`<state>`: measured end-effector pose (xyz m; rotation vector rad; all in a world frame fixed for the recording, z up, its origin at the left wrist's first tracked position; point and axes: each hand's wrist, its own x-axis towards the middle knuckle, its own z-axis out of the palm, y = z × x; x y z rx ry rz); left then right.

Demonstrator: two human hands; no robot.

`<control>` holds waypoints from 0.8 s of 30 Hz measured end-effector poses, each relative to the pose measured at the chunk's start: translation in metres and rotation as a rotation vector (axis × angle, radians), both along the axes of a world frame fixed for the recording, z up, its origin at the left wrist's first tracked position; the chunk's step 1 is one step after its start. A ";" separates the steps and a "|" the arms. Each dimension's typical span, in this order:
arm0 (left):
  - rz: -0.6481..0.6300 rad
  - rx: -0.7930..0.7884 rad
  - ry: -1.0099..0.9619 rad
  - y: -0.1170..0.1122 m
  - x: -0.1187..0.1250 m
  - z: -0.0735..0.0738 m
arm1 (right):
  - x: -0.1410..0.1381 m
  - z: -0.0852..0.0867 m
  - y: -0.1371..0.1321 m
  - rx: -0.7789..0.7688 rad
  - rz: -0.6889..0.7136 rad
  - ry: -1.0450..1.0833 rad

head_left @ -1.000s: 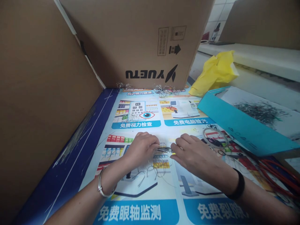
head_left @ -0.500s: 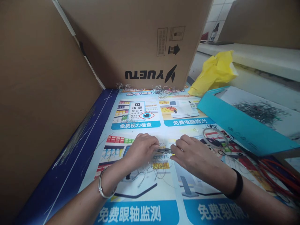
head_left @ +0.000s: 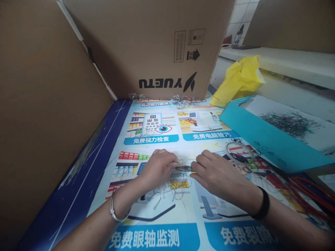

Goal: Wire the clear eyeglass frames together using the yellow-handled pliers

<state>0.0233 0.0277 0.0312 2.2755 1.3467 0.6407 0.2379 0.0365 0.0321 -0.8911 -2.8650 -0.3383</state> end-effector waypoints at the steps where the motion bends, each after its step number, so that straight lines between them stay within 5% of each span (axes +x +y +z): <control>1: 0.000 0.003 -0.007 0.000 0.000 0.000 | 0.000 0.000 0.000 -0.001 0.000 0.007; 24: -0.030 0.065 -0.074 -0.002 0.000 -0.002 | 0.000 0.002 -0.002 -0.002 0.009 0.038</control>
